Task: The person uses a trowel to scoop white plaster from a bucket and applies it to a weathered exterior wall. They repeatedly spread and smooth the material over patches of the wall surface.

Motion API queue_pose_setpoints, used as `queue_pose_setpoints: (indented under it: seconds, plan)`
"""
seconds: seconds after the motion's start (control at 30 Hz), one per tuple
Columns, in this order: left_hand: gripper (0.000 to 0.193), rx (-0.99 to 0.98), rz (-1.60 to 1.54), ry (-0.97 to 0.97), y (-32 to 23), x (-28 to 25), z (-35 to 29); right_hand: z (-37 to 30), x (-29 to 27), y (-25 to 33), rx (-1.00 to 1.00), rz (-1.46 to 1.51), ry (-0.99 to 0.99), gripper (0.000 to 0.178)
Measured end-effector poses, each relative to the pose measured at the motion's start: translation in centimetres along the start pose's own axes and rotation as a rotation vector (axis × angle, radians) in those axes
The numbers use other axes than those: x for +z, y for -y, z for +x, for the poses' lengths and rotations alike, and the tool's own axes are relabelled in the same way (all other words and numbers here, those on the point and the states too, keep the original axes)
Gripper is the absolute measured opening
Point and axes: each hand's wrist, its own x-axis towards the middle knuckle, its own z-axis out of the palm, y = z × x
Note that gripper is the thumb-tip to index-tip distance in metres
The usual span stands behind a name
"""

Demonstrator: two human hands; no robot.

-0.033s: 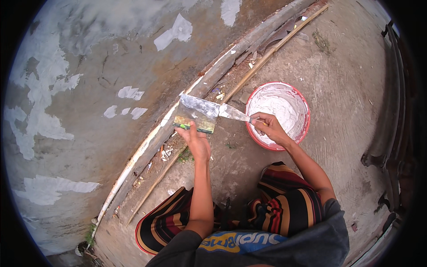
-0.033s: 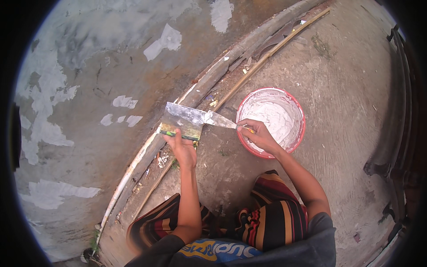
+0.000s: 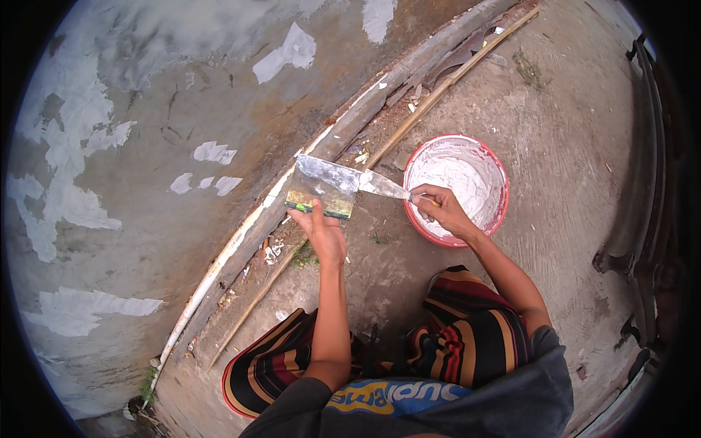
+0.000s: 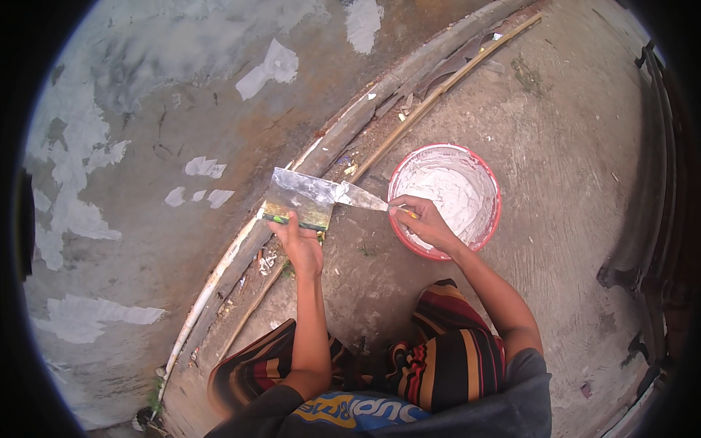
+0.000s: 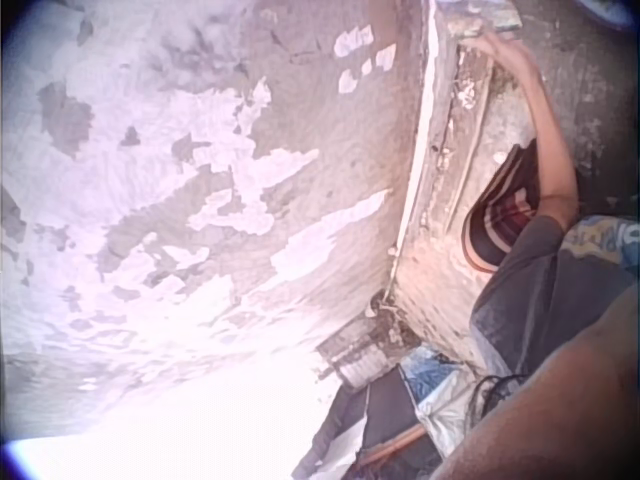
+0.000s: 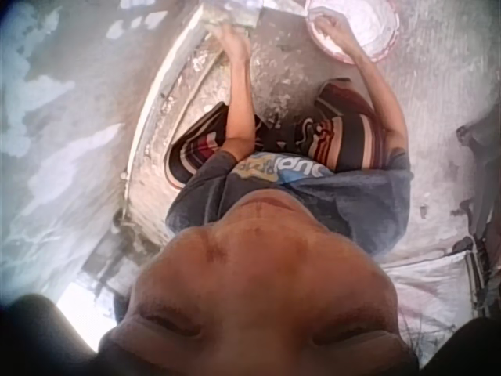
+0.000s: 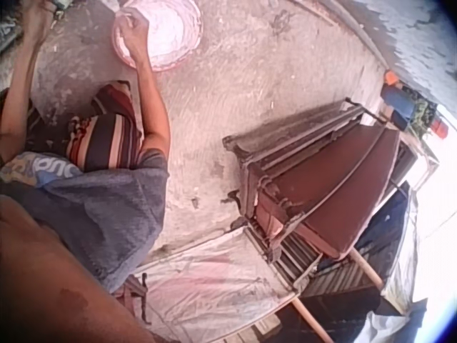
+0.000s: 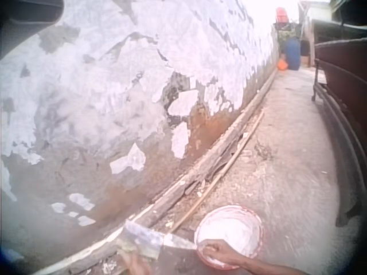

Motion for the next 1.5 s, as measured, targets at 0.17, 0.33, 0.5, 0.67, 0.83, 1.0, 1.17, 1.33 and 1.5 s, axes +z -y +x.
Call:
queue_pose_setpoints:
  seconds: [0.17,0.33,0.5,0.67,0.83,1.0,1.17,1.33,1.5]
  plan:
    - [0.064,-0.011,0.034,0.015,0.1,0.2,0.2,0.4,0.1,0.1,-0.055,-0.043,-0.03,0.022]
    - [0.063,-0.008,0.032,0.037,-0.2,0.4,0.0,0.4,-0.2,-0.2,-0.02,-0.065,-0.036,0.024]
    - [0.071,-0.039,0.142,0.042,-0.8,0.9,-0.5,0.6,0.5,-0.4,-0.121,-0.175,-0.129,0.023]
    - [0.082,-0.042,0.2,0.04,-0.3,0.3,-0.3,0.5,0.7,0.0,-0.133,-0.228,-0.154,0.019]
    - [0.087,-0.07,0.345,0.071,0.9,-0.8,0.1,0.9,1.3,0.0,-0.227,-0.224,-0.165,0.019]
    - [0.085,-0.119,0.469,0.13,2.4,-1.4,0.2,1.9,1.8,5.5,-0.175,0.017,-0.084,0.022]
    - [0.087,-0.129,0.127,0.009,2.3,-1.3,1.1,2.6,0.7,6.7,-0.263,0.0,-0.121,0.023]
    - [0.065,-0.212,-0.053,-0.037,-0.3,0.1,0.8,1.8,0.3,2.1,-0.143,-0.141,-0.153,0.023]
    - [0.076,-0.256,-0.104,0.113,0.2,-0.7,1.4,2.1,0.5,0.5,-0.211,-0.167,-0.18,0.026]
